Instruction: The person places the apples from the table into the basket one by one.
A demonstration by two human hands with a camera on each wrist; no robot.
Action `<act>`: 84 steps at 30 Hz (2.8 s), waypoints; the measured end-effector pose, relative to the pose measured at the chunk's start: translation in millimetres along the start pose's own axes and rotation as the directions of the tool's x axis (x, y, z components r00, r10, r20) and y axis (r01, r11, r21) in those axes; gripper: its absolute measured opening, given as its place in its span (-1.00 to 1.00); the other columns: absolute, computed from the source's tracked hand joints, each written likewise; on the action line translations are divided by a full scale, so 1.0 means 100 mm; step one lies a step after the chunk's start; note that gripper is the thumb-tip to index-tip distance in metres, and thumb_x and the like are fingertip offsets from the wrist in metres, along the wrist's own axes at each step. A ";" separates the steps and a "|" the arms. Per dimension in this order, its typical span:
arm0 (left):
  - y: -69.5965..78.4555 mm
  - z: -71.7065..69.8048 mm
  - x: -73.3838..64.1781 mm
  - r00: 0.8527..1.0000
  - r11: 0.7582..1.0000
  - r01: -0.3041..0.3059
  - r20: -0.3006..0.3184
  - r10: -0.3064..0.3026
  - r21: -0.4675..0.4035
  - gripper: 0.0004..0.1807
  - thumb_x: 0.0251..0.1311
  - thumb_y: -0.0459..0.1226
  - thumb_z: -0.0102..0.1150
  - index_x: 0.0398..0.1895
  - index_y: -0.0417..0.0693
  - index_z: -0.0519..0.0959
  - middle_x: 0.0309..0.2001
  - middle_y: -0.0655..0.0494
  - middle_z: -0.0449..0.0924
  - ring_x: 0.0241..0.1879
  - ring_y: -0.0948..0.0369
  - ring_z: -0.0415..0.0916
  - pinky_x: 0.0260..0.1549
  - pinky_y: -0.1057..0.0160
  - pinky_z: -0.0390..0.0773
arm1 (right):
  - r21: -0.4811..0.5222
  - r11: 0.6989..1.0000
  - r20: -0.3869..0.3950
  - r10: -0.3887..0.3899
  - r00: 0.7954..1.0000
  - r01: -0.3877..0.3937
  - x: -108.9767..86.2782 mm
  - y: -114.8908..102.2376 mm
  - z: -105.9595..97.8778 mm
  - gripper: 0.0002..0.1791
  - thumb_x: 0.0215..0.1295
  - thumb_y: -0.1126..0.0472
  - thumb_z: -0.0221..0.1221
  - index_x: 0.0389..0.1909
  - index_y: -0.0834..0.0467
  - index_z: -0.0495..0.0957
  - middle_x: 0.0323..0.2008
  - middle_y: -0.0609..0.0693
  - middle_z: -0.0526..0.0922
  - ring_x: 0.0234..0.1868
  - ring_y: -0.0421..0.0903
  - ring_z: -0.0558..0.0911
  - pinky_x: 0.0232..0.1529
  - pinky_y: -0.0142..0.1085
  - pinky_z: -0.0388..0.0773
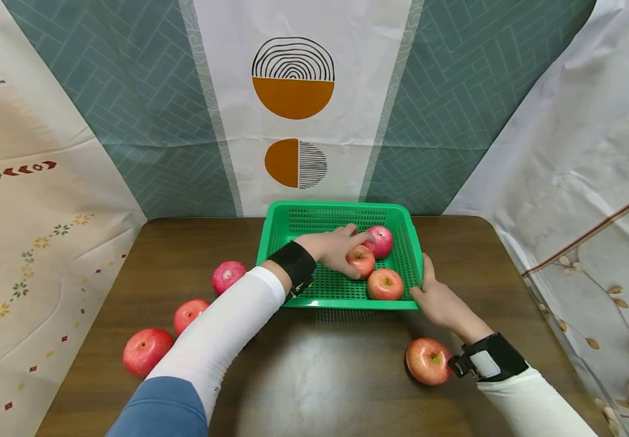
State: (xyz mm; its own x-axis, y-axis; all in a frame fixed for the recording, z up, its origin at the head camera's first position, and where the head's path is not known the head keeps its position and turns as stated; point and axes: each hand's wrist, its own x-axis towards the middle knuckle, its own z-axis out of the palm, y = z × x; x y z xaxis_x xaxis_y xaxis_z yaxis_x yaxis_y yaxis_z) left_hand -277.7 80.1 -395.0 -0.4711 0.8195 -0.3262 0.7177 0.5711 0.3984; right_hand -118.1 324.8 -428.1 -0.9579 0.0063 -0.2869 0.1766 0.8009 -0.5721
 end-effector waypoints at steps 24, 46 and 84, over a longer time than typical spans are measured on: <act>-0.26 -0.03 -0.50 0.995 0.995 -0.063 -0.084 0.057 -0.071 -0.10 0.42 0.14 0.28 0.71 0.22 0.10 0.63 -0.02 0.05 0.56 0.02 0.08 0.43 -0.02 0.37 | 0.008 1.000 -0.004 -0.012 1.000 0.012 0.02 0.00 0.06 0.00 0.54 0.18 -0.07 0.63 0.34 -0.59 0.03 0.46 0.60 -0.12 0.17 0.61 -0.14 0.00 0.49; -0.67 0.33 -1.77 0.906 0.995 -0.078 -0.422 0.044 -0.063 -0.10 0.41 0.08 0.34 0.68 0.13 0.15 0.59 0.03 0.08 0.55 0.02 0.11 0.46 -0.09 0.34 | 0.011 1.000 0.007 -0.005 1.000 0.005 0.04 0.04 0.06 -0.01 0.60 0.16 -0.11 0.62 0.32 -0.65 0.22 0.60 0.49 0.00 0.23 0.63 -0.08 0.06 0.54; -1.29 1.76 -3.53 0.693 0.912 0.261 -0.596 -0.405 -0.316 0.03 0.03 -0.01 0.69 0.53 -0.02 0.33 0.35 -0.21 0.28 0.22 -0.24 0.37 -0.05 -0.33 0.59 | -0.038 0.999 0.022 0.004 1.000 -0.003 0.09 0.00 0.04 -0.03 0.61 0.16 -0.13 0.61 0.34 -0.66 0.12 0.57 0.53 -0.08 0.22 0.62 -0.15 0.04 0.52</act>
State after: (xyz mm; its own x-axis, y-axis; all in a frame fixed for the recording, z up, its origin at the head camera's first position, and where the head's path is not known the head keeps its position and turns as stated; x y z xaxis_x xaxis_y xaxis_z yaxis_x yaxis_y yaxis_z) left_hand -113.5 -291.1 -481.6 -0.9229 0.3647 0.1235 0.3696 0.7492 0.5497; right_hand -125.4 322.6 -433.9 -0.9521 -0.0035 -0.3057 0.1708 0.8232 -0.5414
